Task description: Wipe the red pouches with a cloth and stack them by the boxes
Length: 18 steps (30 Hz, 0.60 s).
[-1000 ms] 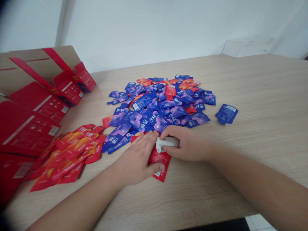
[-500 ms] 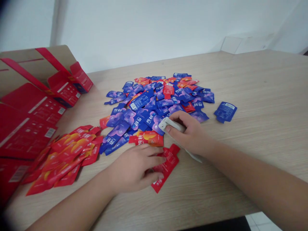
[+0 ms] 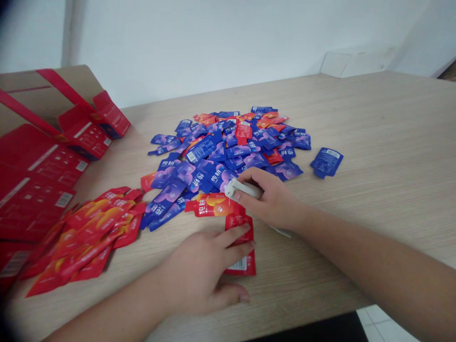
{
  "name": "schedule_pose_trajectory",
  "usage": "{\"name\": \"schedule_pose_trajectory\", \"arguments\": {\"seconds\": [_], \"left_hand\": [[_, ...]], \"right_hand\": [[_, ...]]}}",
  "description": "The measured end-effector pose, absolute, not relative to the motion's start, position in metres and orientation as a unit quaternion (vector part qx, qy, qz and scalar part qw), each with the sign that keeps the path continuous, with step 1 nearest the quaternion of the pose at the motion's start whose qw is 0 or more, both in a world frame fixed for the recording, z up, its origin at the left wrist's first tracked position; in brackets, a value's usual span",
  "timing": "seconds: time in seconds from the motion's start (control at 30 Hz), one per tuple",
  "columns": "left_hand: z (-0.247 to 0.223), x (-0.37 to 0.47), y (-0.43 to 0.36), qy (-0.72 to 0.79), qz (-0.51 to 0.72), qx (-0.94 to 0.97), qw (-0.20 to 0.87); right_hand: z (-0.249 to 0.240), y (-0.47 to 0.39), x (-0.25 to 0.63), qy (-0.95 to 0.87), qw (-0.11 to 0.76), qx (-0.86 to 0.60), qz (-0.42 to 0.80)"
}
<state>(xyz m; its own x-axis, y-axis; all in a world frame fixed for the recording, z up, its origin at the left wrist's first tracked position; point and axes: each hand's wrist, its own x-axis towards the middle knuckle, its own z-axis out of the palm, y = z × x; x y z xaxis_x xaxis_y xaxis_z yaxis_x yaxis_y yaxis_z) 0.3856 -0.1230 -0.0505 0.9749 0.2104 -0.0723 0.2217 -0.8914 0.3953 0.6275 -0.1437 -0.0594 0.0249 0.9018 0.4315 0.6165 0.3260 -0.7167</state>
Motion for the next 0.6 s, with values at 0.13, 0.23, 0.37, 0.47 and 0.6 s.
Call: {"name": "schedule_pose_trajectory", "arguments": {"seconds": [0.13,0.23,0.37,0.47,0.6], "left_hand": [[-0.053,0.385,-0.113,0.135,0.038,0.969,0.201],[-0.057,0.384,-0.106,0.174,0.06,0.967,0.175],[-0.058,0.384,-0.101,0.213,0.062,0.961,0.168],[-0.057,0.384,-0.102,0.236,0.056,0.956,0.165],[-0.061,0.384,-0.103,0.258,0.04,0.948,0.18]], "right_hand": [[-0.058,-0.144,0.629,-0.698,0.436,-0.544,0.162],[-0.053,-0.145,0.633,-0.712,0.409,-0.541,0.179],[-0.038,-0.15,0.641,-0.764,0.278,-0.516,0.268],[-0.028,-0.156,0.641,-0.796,0.137,-0.482,0.338],[-0.026,-0.16,0.632,-0.804,0.12,-0.442,0.378]]}}
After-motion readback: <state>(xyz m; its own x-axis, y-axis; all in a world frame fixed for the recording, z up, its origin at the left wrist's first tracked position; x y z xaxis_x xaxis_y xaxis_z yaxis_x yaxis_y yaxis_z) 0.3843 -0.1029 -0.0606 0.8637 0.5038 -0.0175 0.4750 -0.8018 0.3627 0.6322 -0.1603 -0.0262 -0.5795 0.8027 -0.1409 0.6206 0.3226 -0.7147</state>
